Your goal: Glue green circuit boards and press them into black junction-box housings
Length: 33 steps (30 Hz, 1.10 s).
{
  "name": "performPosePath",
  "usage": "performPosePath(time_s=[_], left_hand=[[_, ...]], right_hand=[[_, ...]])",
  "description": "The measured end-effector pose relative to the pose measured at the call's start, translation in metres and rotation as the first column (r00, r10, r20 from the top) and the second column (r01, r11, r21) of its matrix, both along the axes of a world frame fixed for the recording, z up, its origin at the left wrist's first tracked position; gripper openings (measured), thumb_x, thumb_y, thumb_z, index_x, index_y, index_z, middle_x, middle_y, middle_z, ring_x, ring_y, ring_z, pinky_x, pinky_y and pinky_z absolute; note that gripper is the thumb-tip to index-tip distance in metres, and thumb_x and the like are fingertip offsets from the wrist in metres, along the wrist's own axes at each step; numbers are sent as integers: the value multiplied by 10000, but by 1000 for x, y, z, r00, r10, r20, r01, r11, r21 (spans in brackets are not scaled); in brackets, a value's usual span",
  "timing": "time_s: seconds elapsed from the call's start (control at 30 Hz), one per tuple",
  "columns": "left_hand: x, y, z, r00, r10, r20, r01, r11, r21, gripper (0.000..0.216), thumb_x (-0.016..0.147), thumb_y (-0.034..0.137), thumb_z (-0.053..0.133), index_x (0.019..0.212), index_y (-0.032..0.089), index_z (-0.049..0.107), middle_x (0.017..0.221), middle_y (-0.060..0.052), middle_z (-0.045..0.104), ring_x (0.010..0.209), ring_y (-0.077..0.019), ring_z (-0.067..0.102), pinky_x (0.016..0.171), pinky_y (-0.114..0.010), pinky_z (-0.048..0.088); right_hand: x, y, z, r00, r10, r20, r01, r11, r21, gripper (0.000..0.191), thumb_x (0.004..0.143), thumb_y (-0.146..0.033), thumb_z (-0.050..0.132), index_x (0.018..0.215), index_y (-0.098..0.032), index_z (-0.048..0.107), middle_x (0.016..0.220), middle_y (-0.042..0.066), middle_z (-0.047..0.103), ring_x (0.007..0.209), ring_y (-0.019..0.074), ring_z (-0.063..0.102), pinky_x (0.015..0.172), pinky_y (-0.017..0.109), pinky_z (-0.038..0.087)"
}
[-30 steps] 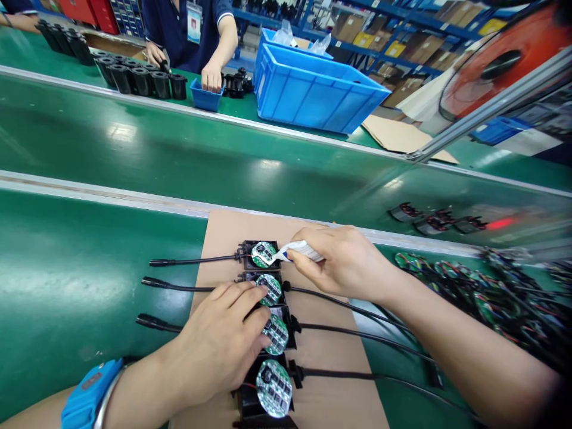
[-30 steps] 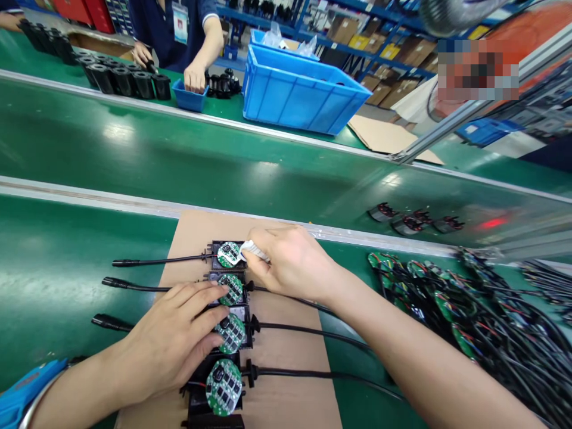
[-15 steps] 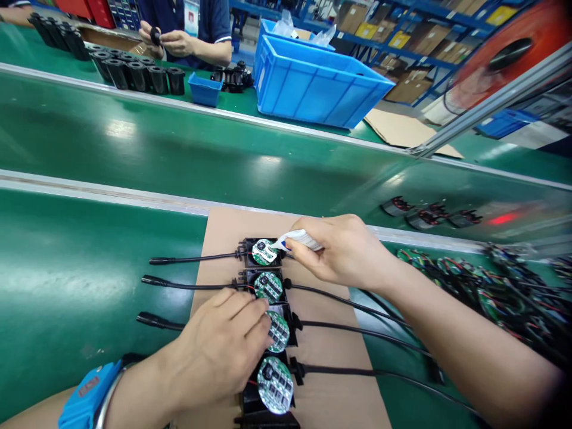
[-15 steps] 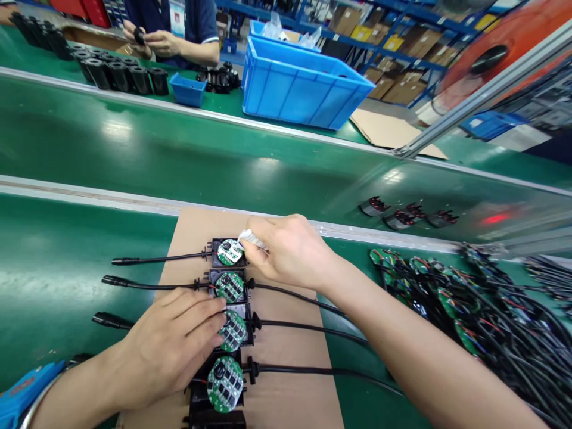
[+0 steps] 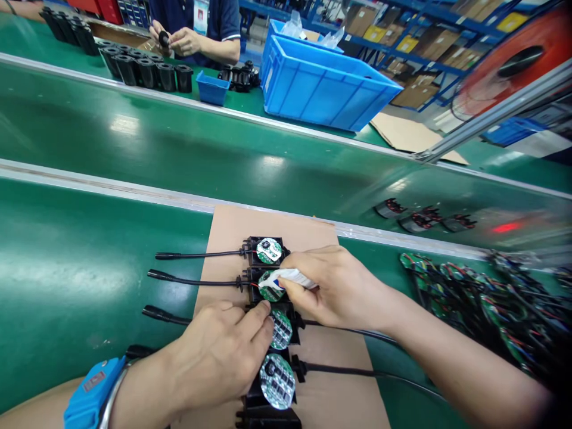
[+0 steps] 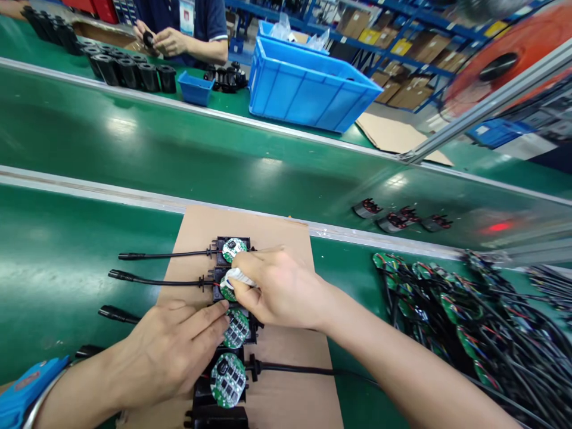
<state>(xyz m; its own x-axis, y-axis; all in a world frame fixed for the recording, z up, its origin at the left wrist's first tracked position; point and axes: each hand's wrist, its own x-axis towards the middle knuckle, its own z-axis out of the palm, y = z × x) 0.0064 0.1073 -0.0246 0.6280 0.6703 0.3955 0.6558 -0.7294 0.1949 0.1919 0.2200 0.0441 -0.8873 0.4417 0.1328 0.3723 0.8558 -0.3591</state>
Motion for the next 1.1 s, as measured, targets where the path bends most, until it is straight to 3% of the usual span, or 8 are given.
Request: performPosePath(time_s=[0.37,0.67,0.9,1.1], left_hand=[[1,1,1,1000,26,13,-27,999,38,290,846,119,494,1077,74,664,1146,-140,693,645,-198,666,531,-331,562],[1,-2,-2,1000,11,3,-11,999,32,289,837,120,525,1094,84,654,1158,-128,687,693,-200,668,544,-317,544],[-2,-3,3,998,-63,10,63,997,45,291,862,135,487,1093,84,657,1142,-123,693,641,-180,641,511,-310,513],[6,-18,12,990,-135,-31,137,987,89,298,852,147,476,1065,80,674,1115,-160,701,570,-172,621,468,-294,493]], right_hand=[[16,-9,7,998,24,51,-26,999,27,215,891,-150,463,682,-197,446,561,-34,450,499,101,391,506,239,289],[22,-4,10,996,-46,82,38,995,91,201,909,-177,434,713,-196,473,527,-40,444,456,103,416,481,249,285],[12,1,7,998,-26,55,22,997,79,167,916,-162,430,808,-178,557,665,12,629,555,117,552,565,238,382],[19,0,12,997,-59,40,55,993,101,180,894,-176,452,743,-181,550,587,-5,569,514,113,494,519,246,339]])
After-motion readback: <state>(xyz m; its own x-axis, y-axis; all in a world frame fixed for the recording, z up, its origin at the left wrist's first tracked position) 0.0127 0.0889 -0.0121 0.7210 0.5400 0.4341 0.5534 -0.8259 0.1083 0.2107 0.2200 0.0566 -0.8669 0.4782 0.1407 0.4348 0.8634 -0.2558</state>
